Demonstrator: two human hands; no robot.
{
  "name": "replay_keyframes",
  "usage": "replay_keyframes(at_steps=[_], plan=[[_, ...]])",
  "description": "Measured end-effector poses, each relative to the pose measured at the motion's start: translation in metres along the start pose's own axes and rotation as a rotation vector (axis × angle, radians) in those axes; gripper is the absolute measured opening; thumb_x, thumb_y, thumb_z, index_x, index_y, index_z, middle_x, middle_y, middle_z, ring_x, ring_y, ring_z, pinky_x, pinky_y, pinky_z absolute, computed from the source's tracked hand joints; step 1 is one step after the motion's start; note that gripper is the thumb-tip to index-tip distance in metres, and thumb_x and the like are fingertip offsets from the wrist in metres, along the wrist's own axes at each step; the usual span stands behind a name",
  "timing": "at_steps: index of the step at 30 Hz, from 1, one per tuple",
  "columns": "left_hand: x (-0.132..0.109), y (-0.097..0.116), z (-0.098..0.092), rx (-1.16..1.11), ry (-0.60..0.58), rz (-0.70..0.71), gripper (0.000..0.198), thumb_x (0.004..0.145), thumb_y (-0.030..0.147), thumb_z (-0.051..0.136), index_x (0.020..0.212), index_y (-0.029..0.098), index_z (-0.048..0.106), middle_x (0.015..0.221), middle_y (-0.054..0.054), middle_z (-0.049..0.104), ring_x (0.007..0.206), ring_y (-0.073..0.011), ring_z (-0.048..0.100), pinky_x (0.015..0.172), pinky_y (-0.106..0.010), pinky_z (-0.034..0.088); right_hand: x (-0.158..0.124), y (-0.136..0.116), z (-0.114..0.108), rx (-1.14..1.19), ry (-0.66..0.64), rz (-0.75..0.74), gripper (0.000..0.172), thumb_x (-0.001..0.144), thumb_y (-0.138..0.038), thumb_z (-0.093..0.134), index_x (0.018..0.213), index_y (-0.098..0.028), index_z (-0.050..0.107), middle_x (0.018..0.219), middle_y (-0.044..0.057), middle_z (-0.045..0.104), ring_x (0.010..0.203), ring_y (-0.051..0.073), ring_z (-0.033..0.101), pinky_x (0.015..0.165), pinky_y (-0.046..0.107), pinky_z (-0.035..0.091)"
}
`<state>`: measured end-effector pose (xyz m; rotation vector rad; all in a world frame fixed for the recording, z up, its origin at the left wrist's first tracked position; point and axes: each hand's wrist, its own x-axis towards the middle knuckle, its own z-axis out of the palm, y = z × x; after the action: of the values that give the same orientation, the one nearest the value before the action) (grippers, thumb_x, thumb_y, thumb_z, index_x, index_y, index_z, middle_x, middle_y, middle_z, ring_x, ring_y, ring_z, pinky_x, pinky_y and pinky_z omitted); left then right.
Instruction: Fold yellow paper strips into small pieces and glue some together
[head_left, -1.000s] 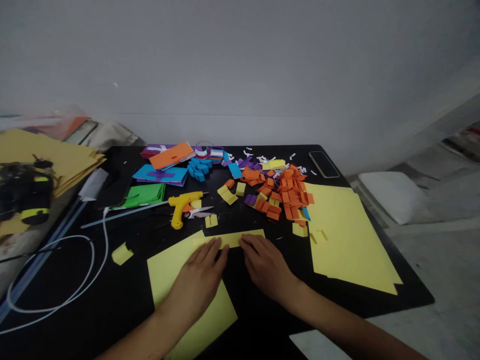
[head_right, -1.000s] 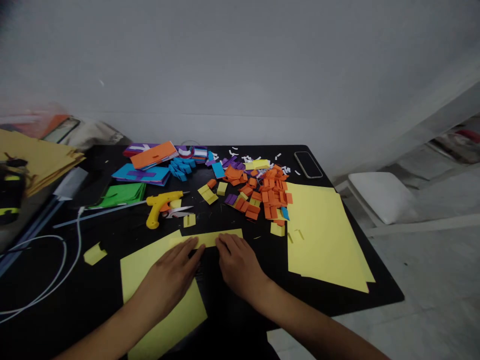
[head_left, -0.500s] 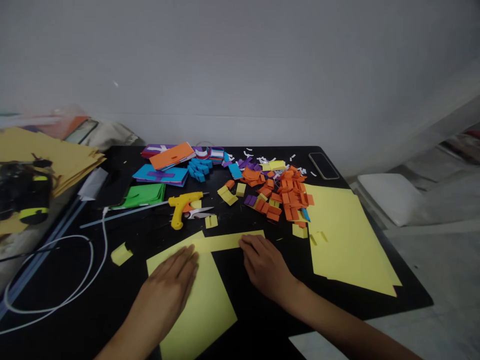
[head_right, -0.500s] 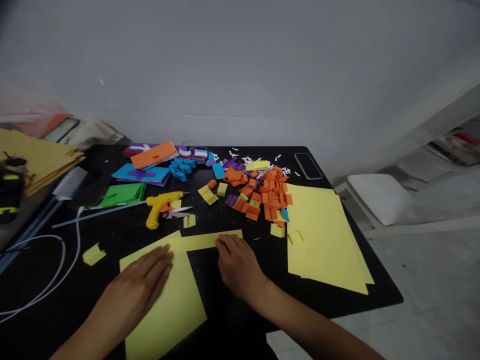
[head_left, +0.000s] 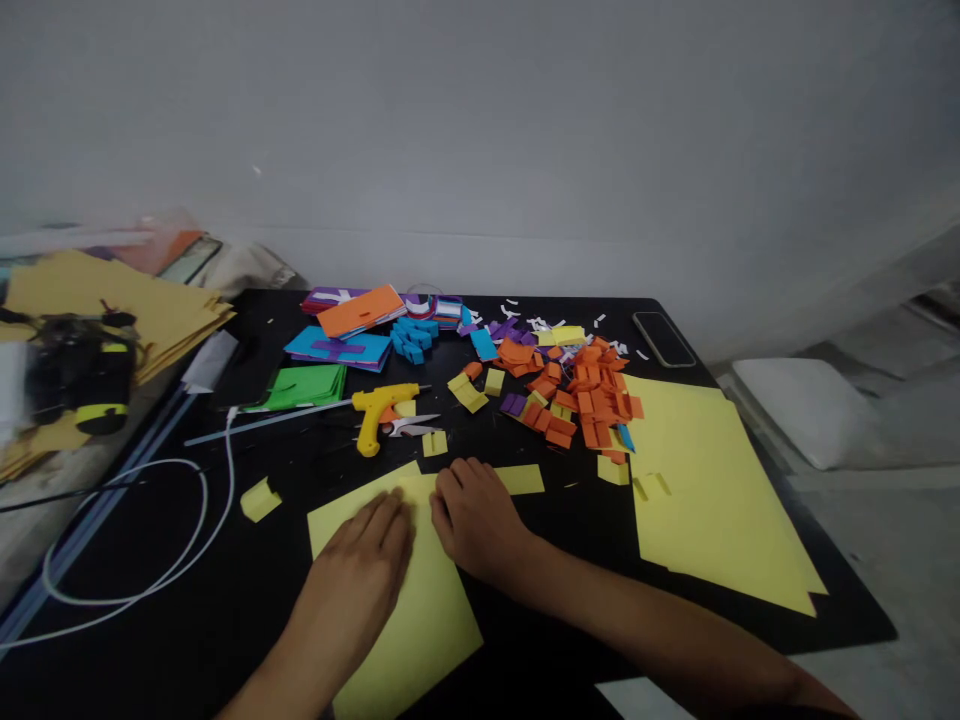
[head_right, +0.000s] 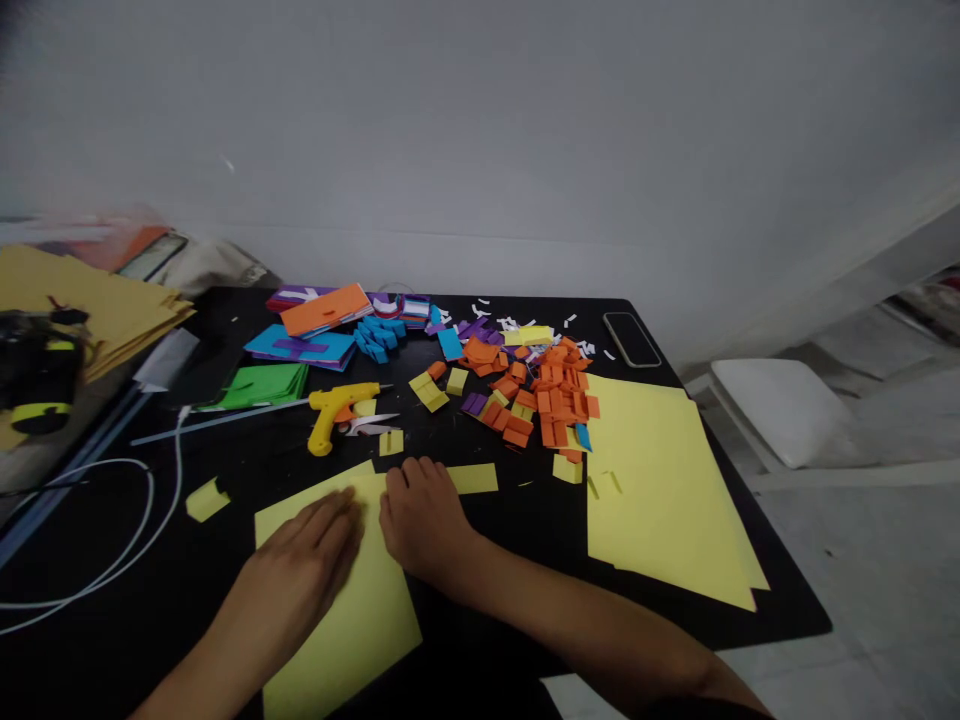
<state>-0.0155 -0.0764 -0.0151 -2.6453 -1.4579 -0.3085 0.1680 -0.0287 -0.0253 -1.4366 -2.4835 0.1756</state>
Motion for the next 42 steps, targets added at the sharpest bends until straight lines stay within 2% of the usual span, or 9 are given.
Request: replay_keyframes(at_steps=[8,13,19,23,26,30,33,37,42], plan=[[-0.002,0.001,0.001,-0.020,0.022,-0.017,0.030,0.101,0.015,0.048,0.118,0.008,0.072,0.123,-0.017,0.075,0.115,-0.0333,0.072,0.095,-0.048,0.062,-0.016,0.019,-0.004,0.030,0.011,0.024,0.012,0.098,-0.015,0.055,0.087,-0.018,0.059,0.087,0.007,0.064,0.083,0.024,0.058,0.077,0.037,0.044],[-0.002,0.000,-0.001,-0.027,0.018,-0.006,0.030,0.101,0.016,0.048,0.118,0.008,0.072,0.123,-0.018,0.075,0.115,-0.0338,0.072,0.094,-0.048,0.062,-0.036,0.048,-0.012,-0.002,0.051,0.086,0.014,0.099,-0.015,0.054,0.086,-0.019,0.058,0.085,0.006,0.065,0.082,0.024,0.059,0.078,0.038,0.044],[-0.001,0.001,0.001,-0.014,0.044,-0.007,0.030,0.102,0.016,0.047,0.115,0.009,0.073,0.121,-0.017,0.076,0.112,-0.0325,0.073,0.093,-0.047,0.062,-0.065,0.086,-0.028,-0.046,0.084,0.157,0.020,0.104,-0.019,0.047,0.086,-0.019,0.058,0.083,0.006,0.064,0.077,0.024,0.059,0.070,0.037,0.042],[0.000,-0.002,-0.001,-0.024,0.036,-0.016,0.029,0.102,0.018,0.046,0.112,0.010,0.073,0.119,-0.017,0.075,0.108,-0.0326,0.072,0.091,-0.047,0.061,-0.075,0.100,-0.037,-0.045,0.105,0.183,0.020,0.103,-0.019,0.048,0.086,-0.019,0.058,0.081,0.006,0.063,0.075,0.023,0.058,0.070,0.037,0.041],[0.007,-0.007,-0.008,-0.082,-0.017,-0.050,0.028,0.103,0.023,0.047,0.105,0.012,0.072,0.113,-0.016,0.074,0.102,-0.0314,0.071,0.087,-0.047,0.061,-0.074,0.098,-0.039,-0.033,0.134,0.208,0.019,0.100,-0.018,0.050,0.083,-0.019,0.058,0.079,0.006,0.063,0.074,0.023,0.057,0.070,0.037,0.041],[0.031,-0.005,-0.014,-0.154,-0.089,-0.120,0.027,0.103,0.025,0.046,0.090,0.015,0.068,0.100,-0.014,0.069,0.087,-0.0283,0.067,0.080,-0.045,0.058,-0.062,0.079,-0.033,0.030,0.222,0.223,0.019,0.098,-0.018,0.054,0.079,-0.020,0.057,0.079,0.006,0.062,0.077,0.023,0.057,0.073,0.037,0.043],[0.053,0.009,-0.009,-0.268,-0.134,-0.141,0.024,0.103,0.022,0.047,0.089,0.016,0.066,0.091,-0.009,0.066,0.086,-0.0247,0.066,0.080,-0.038,0.056,-0.050,0.062,-0.026,0.092,0.194,0.153,0.015,0.097,-0.016,0.056,0.082,-0.020,0.058,0.081,0.005,0.064,0.079,0.022,0.059,0.075,0.036,0.045],[0.075,0.030,0.000,-0.331,-0.287,-0.181,0.015,0.100,0.020,0.053,0.091,0.019,0.066,0.090,-0.007,0.068,0.086,-0.0232,0.068,0.074,-0.032,0.051,-0.040,0.050,-0.019,0.098,0.117,0.115,0.012,0.096,-0.014,0.058,0.086,-0.020,0.059,0.084,0.005,0.065,0.081,0.023,0.061,0.077,0.036,0.048],[0.083,0.028,0.001,-0.351,-0.337,-0.227,0.015,0.099,0.020,0.056,0.087,0.019,0.065,0.089,-0.006,0.070,0.086,-0.0226,0.068,0.072,-0.031,0.048,-0.038,0.053,-0.019,0.094,0.045,0.118,0.009,0.096,-0.014,0.060,0.089,-0.019,0.058,0.088,0.006,0.066,0.084,0.024,0.063,0.078,0.038,0.050]])
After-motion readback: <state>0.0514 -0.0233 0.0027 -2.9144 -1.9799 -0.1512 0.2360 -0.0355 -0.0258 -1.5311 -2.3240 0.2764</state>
